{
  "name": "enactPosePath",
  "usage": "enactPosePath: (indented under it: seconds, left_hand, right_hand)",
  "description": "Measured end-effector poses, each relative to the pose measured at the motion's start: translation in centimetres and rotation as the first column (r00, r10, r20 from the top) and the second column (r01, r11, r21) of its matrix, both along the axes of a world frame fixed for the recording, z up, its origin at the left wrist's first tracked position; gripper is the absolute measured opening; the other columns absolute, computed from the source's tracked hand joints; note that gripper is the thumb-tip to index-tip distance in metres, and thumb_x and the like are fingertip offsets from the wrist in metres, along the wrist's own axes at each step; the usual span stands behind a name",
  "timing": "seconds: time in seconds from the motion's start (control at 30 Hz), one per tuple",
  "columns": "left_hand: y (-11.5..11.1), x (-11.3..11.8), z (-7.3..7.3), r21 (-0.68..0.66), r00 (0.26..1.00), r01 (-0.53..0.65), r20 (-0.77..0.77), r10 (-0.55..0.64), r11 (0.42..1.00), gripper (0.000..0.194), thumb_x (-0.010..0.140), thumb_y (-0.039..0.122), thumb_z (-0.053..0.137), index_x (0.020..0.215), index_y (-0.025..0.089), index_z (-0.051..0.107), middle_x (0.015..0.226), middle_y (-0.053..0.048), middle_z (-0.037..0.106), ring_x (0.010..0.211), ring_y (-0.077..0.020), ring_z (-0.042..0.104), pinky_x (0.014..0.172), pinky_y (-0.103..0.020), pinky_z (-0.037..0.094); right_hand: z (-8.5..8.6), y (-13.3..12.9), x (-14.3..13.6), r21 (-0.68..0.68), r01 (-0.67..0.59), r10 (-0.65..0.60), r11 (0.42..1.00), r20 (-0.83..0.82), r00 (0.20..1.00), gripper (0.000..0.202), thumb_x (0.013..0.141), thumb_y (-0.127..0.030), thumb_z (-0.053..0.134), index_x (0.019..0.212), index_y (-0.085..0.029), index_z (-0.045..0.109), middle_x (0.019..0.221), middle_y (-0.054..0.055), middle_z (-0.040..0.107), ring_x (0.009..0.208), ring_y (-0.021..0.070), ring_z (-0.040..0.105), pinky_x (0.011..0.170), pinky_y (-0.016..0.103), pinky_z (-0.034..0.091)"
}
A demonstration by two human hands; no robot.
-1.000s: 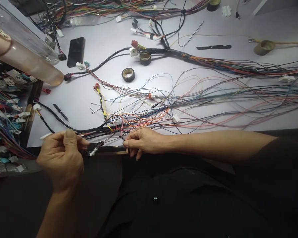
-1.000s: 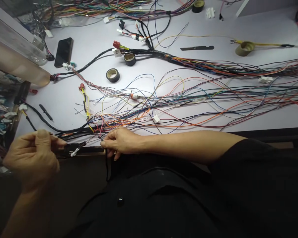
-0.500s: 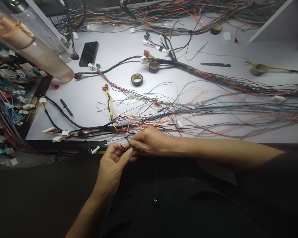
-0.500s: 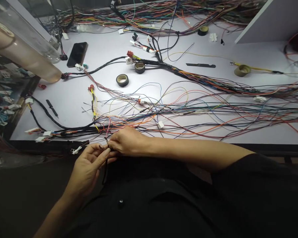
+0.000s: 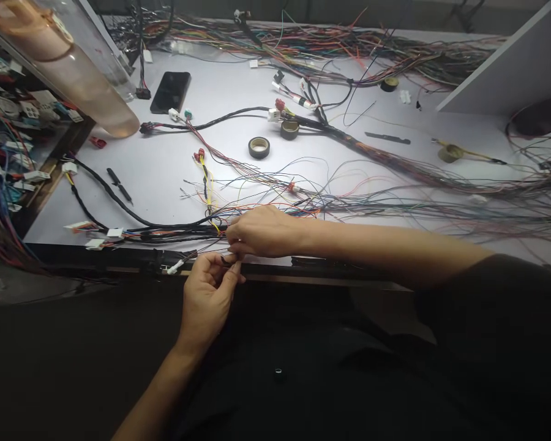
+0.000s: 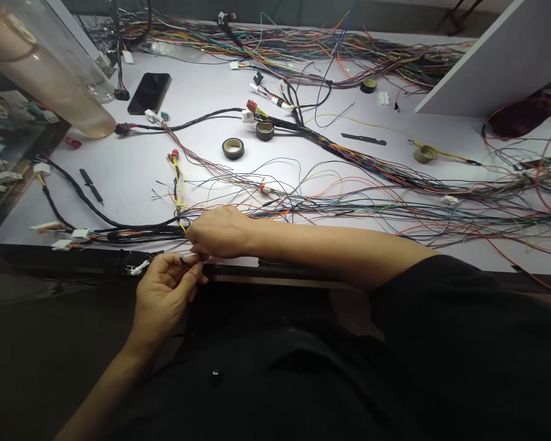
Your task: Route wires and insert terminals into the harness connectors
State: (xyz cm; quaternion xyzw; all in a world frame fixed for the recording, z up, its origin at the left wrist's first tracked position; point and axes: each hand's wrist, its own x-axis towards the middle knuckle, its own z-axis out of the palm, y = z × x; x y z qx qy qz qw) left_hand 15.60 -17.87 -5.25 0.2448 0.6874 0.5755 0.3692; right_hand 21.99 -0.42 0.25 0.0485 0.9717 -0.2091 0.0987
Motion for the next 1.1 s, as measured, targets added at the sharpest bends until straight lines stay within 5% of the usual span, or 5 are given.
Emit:
enactPosePath:
  seconds: [0.13,0.3,0.5,0.83,1.1]
  left_hand:
    - [0.3,-0.1,0.2,-0.004,1.0,-0.011,0.001,0.011,1.0,0.027,0.078,0.03,0.071,0.088,0.018,0.049,0.095,-0.005,0.067,0.063,-0.0095,0.061,0.044,-0.015,0.04]
    - [0.9,-0.2,0.9,0.006,0.995,-0.065,0.075,0.064,0.998,0.029,0.075,0.028,0.073,0.087,0.018,0.048,0.082,-0.003,0.066,0.053,-0.0078,0.055,0.039,-0.015,0.036]
    - [1.7,-0.2,1.1,0.044,0.986,-0.121,0.12,0.115,0.992,0.036,0.069,0.024,0.076,0.086,0.019,0.045,0.08,-0.002,0.066,0.05,-0.0089,0.054,0.036,-0.016,0.034]
    - [1.7,-1.2,2.8,-0.194,0.928,-0.1,0.334,0.162,0.976,0.045,0.062,0.026,0.081,0.093,0.016,0.05,0.103,-0.004,0.065,0.055,-0.0076,0.059,0.044,-0.017,0.048]
    - [1.9,-1.3,2.3,-0.162,0.956,-0.06,0.274,0.103,0.985,0.054,0.057,0.023,0.084,0.094,0.019,0.045,0.103,-0.004,0.065,0.057,-0.0156,0.066,0.05,-0.026,0.056]
  right_hand:
    - [-1.4,0.8,0.6,-0.112,-0.018,-0.001,0.994,-0.166,0.986,0.01,0.089,-0.026,0.062,0.09,-0.021,0.07,0.09,0.001,0.066,0.076,0.0128,0.056,0.056,0.022,0.025]
    - [-4.0,0.4,2.5,0.037,-0.026,0.04,0.999,-0.458,0.888,0.023,0.098,-0.025,0.048,0.089,-0.021,0.069,0.097,0.001,0.063,0.075,0.0086,0.055,0.055,0.022,0.025]
    - [-6.5,-0.5,4.5,-0.007,0.059,-0.049,0.998,-0.641,0.766,0.034,0.102,-0.036,0.04,0.094,-0.023,0.07,0.093,0.0,0.065,0.076,0.0073,0.057,0.058,0.021,0.03]
    - [-7.0,-2.5,4.2,-0.01,0.252,-0.224,0.968,-0.489,0.843,0.028,0.1,-0.038,0.044,0.1,-0.027,0.07,0.09,0.0,0.065,0.076,0.0098,0.056,0.058,0.025,0.028]
    - [-6.0,-3.5,4.3,-0.112,0.258,-0.281,0.96,-0.361,0.889,0.021,0.096,-0.035,0.053,0.101,-0.025,0.071,0.108,0.003,0.066,0.098,0.0208,0.051,0.078,0.036,0.027]
